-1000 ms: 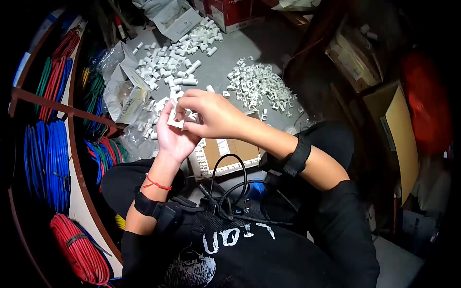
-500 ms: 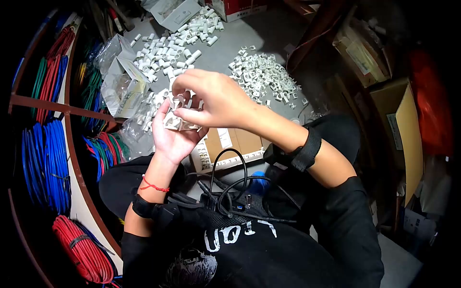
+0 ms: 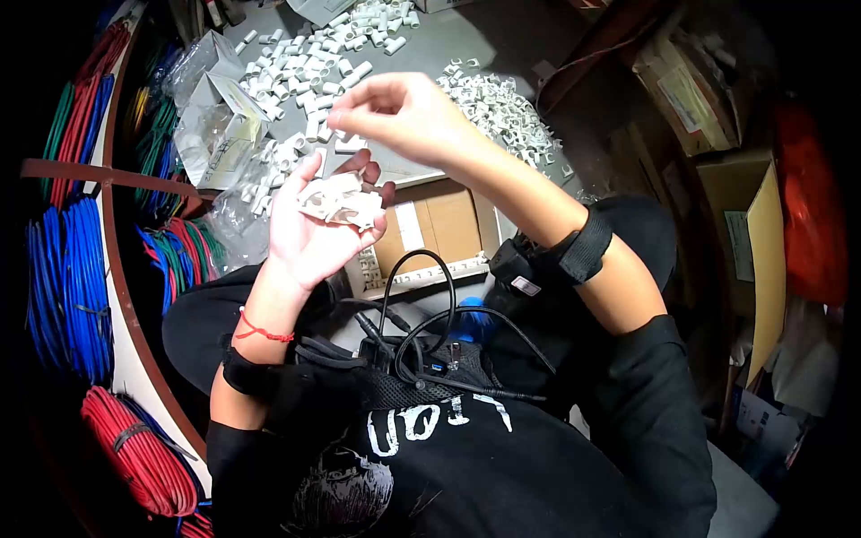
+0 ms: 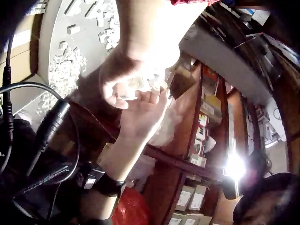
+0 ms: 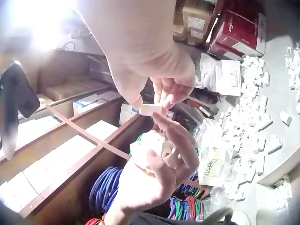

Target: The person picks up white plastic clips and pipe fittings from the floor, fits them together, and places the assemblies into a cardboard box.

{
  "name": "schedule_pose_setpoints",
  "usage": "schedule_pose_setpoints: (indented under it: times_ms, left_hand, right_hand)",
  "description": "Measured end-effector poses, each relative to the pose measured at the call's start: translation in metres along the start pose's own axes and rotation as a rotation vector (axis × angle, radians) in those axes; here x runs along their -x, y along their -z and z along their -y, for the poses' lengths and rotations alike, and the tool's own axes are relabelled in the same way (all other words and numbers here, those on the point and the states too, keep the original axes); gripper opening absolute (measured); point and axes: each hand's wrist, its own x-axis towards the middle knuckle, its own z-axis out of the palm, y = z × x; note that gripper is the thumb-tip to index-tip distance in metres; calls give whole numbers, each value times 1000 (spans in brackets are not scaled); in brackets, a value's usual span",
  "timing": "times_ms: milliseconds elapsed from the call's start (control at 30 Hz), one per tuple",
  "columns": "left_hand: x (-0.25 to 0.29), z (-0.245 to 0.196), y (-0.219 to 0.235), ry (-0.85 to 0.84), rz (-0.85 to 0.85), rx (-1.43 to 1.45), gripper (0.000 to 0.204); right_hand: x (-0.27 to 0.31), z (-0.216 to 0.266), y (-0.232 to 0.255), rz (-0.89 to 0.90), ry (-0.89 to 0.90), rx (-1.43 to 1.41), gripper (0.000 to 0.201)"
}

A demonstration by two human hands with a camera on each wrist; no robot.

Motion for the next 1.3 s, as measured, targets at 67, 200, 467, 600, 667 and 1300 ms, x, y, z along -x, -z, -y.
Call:
schedule_pose_setpoints:
  times_ms: [67, 200, 467, 600, 667, 1300]
  left_hand:
    - [1, -1, 0, -33, -6, 18, 34]
    - [7, -11, 0, -130, -17, 45, 31]
    - [17, -46, 2, -238, 265, 1, 24]
    - [19, -52, -8, -338, 94, 3, 28]
    - [18, -55, -7, -340, 83, -49, 24]
    - [2, -65, 12, -365, -161, -196, 27]
  right_hand:
    - [-3, -1, 8, -64, -43, -23, 25]
    - [-8, -15, 17, -58, -253, -314, 29]
    - [-7, -158, -15, 122, -603, -86, 13]
    - [12, -269, -24, 224, -249, 622, 38]
    - [18, -304, -36, 301, -418, 559, 33]
    - [36, -352, -103, 344, -243, 724, 37]
